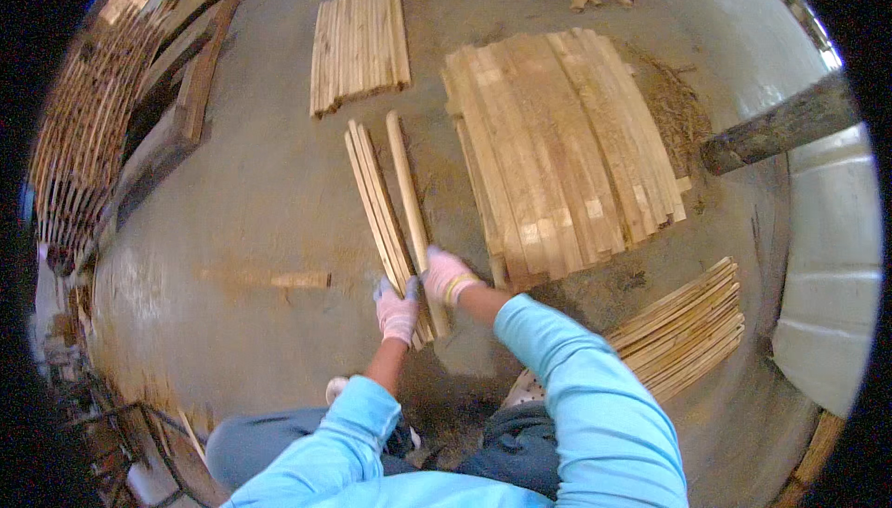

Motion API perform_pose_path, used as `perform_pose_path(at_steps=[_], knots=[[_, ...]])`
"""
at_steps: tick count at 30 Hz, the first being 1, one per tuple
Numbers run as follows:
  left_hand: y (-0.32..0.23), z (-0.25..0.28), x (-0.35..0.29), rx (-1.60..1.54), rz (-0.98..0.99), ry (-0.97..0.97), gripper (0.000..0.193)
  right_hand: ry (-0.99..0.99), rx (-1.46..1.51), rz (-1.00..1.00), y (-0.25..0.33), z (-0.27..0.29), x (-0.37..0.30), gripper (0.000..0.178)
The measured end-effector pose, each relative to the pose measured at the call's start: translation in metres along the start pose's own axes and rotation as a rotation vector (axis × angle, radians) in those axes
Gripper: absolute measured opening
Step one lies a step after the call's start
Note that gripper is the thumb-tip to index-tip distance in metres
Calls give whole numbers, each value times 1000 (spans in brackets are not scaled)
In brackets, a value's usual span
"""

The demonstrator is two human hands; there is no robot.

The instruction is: The person sorts and stacks thin wooden planks on the floor in a workshop. They pick up planks one by one, align them, and place them into neat piles, then lift a completed stack and move it to a larger pile.

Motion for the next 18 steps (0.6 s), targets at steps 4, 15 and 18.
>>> perform_pose_path(at_steps=[4,15,18], knots=[[-8,3,-6,73,71,29,107,232,-122,64,27,15,-1,28],[-10,7,3,133,-41,28,117,-326,-209,-355,-40,209,-15,72],[-12,15,-1,135,-12,81,125,-332,-225,-360,-50,205,-1,52]])
Point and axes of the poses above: each hand's wrist, its own x-axis towards the middle knuckle, its own z-axis out of the back of the hand, y = z × x, the point moved 3 cm from there along x, towards the middle knuckle, and after that the axes turned 5 degrees about x, right-handed, at the moved point
